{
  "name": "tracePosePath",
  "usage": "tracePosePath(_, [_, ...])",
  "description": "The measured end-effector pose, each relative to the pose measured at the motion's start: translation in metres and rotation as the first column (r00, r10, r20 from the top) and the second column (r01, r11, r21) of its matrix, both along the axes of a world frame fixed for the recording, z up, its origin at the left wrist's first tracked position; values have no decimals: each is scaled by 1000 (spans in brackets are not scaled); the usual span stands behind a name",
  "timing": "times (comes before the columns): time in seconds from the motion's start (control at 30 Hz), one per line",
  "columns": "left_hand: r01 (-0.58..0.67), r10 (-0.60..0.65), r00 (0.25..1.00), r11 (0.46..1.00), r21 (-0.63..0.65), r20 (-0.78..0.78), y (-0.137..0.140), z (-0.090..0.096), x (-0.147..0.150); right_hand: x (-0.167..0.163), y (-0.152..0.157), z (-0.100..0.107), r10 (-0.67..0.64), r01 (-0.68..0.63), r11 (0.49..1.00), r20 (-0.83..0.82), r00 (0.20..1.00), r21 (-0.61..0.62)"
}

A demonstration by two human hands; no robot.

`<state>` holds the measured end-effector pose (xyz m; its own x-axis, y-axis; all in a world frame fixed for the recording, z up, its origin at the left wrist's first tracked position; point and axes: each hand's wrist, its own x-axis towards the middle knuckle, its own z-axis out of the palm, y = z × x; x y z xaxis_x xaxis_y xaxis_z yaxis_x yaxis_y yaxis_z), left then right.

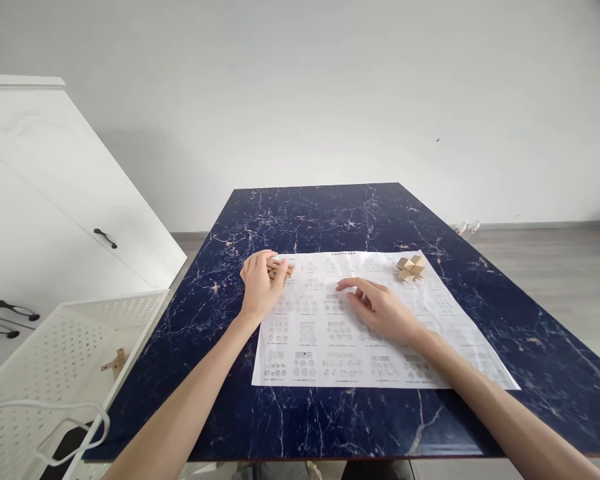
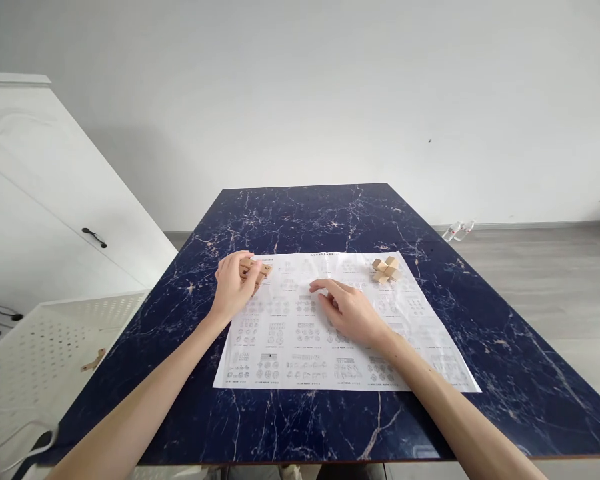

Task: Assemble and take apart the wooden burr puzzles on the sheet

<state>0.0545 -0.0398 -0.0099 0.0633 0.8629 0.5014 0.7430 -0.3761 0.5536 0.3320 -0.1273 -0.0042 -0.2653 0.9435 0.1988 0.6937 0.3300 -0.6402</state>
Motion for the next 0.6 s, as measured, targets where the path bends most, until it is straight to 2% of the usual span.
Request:
tracePosePath(0.1, [-81, 79, 992, 997, 20, 99, 0, 7, -9, 12, -1, 6, -91, 88, 983, 15, 996, 164])
tracePosePath(0.2, [-123, 118, 980, 992, 19, 162, -2, 12, -14, 35, -1, 12, -236, 173, 892, 104, 966, 417])
tracePosePath(0.27, [-105, 98, 980, 994, 32, 175, -7, 14, -11, 57, -2, 13, -336, 201, 832, 182, 924, 516])
tracePosePath(0.37, [7, -19, 989, 997, 79, 149, -21, 19, 2, 91, -6, 3, -482, 303, 807, 270, 833, 507])
tracePosePath(0.43, [123, -133, 986, 987, 106, 100, -32, 21, 11, 108, -8, -7, -522, 346, 813, 324, 789, 468])
tracePosePath(0.53, [324, -326, 945, 938, 123, -11, -48, 22, 21, 119, -10, -20, -513, 372, 839, 350, 784, 397])
tracePosePath(0.6, [446, -434, 894, 887, 118, -113, -55, 20, 25, 119, -8, -24, -534, 420, 834, 335, 777, 357])
